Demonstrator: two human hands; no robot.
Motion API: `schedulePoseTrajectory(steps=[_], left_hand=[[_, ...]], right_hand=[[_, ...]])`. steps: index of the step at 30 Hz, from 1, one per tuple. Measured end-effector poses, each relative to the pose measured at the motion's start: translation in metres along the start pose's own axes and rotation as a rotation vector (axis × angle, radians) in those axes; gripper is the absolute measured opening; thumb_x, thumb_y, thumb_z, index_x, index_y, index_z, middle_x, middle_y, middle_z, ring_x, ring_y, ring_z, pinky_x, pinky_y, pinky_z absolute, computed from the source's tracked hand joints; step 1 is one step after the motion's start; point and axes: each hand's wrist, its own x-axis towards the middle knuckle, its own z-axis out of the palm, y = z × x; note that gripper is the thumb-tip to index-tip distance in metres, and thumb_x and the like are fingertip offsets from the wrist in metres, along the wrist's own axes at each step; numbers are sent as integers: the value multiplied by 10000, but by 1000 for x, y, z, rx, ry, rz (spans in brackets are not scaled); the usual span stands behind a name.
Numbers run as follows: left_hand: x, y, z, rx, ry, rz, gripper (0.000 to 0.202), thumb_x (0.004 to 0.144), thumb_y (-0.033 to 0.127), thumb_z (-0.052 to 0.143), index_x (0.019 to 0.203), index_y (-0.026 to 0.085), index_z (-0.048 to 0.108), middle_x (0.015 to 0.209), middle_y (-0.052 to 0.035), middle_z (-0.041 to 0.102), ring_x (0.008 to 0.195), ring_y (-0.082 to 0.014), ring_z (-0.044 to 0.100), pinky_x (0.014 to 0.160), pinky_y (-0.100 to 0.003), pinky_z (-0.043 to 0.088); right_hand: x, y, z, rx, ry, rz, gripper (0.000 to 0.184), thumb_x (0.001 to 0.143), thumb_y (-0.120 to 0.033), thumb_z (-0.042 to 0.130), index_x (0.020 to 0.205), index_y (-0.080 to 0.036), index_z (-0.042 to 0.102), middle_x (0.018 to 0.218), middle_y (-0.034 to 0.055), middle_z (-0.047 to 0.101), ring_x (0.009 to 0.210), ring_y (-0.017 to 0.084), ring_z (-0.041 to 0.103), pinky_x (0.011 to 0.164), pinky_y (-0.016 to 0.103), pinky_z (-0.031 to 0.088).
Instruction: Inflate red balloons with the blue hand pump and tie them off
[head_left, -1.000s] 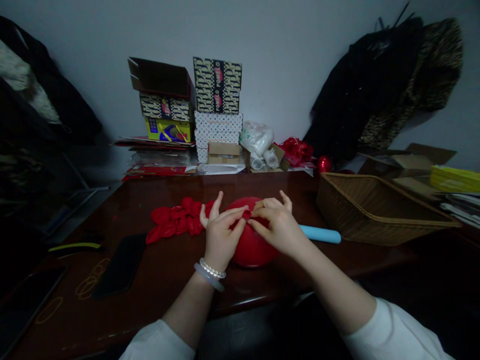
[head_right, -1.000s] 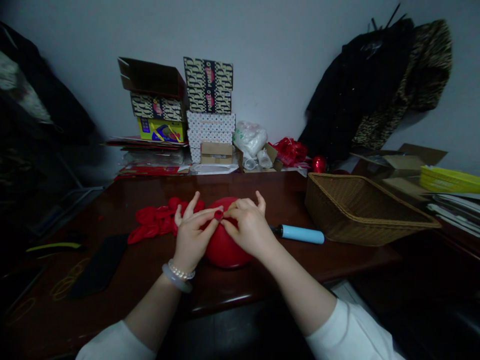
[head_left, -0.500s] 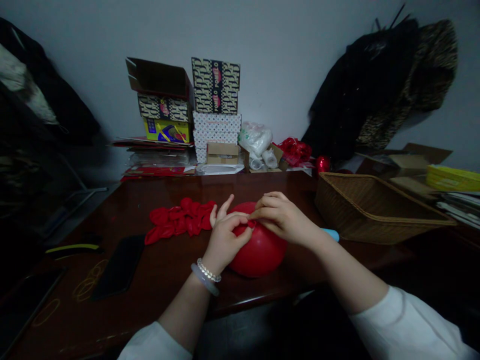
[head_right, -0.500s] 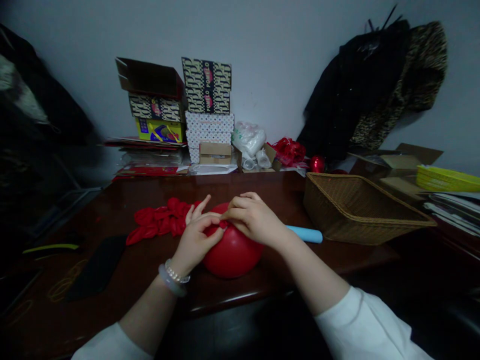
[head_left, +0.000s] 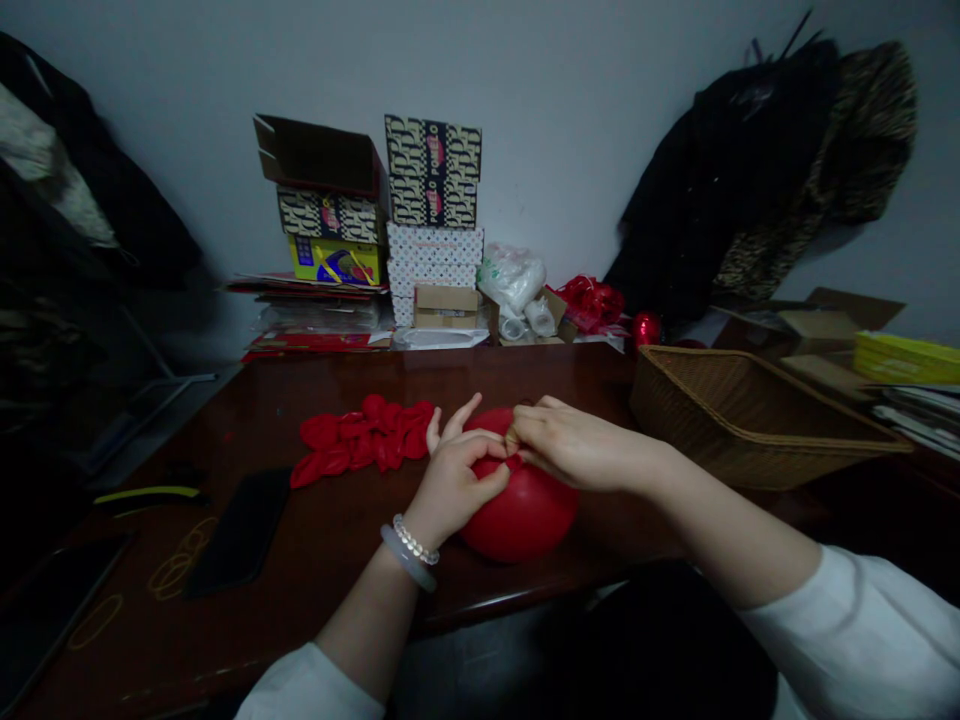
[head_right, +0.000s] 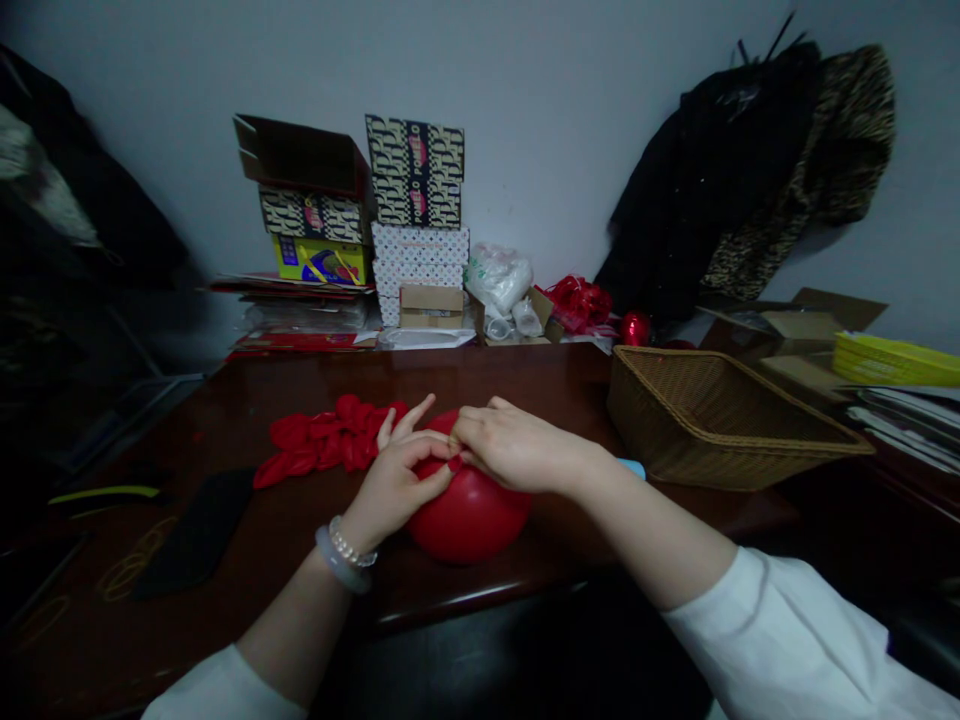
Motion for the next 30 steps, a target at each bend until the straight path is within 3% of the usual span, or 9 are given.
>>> schedulePoseTrajectory(steps=[8, 11, 13, 18, 25, 30], left_hand=[[-2, 4, 3, 35, 31, 79, 94, 770, 172, 619, 786, 260, 648, 952, 17, 721, 1383, -236, 305, 1109, -558, -48], [-3, 6, 4, 50, 19, 104, 99, 771, 171, 621, 791, 265, 647, 945, 26, 722, 1388, -234, 295, 1110, -557, -56], [-3, 8, 6, 58, 9, 110, 95, 777, 177, 616, 792, 266, 645, 941, 29, 722, 1388, -233, 295, 1113, -555, -49], [-4, 10, 10, 52, -1, 109, 93, 778, 174, 611, 798, 263, 625, 941, 43, 720, 1361, -219, 345, 1131, -528, -13], [-6, 5, 8, -17, 45, 78, 137, 769, 117, 581, 814, 246, 584, 1002, 29, 720, 1369, -215, 341, 1135, -538, 38], [-7, 1, 16, -127, 107, 6, 110, 859, 163, 527, 883, 248, 594, 1037, 11, 705, 1310, -188, 430, 1135, -506, 133]], right_hand=[[-11, -6, 1, -147, -91, 61, 175, 958, -199, 403, 868, -173, 551, 745, 27, 656, 589, 142, 549, 761, 334, 327], [-14, -10, -2, -158, -149, 83, 102, 908, -264, 484, 905, -180, 542, 725, 36, 657, 581, 161, 560, 665, 304, 325], [-15, -13, -6, -158, -198, 111, 151, 859, -310, 538, 937, -181, 542, 720, 42, 657, 592, 174, 573, 587, 285, 291], [-14, -15, -12, -183, -250, 179, 138, 800, -286, 557, 892, -187, 581, 709, 43, 662, 582, 161, 585, 532, 271, 242], [-21, -10, -18, -216, -149, 226, 46, 775, -243, 573, 792, -201, 579, 604, 12, 625, 515, 139, 547, 524, 255, 234], [-23, -8, 6, -37, 116, 150, 117, 900, -275, 481, 853, -191, 547, 680, 11, 633, 578, 123, 568, 559, 232, 322]])
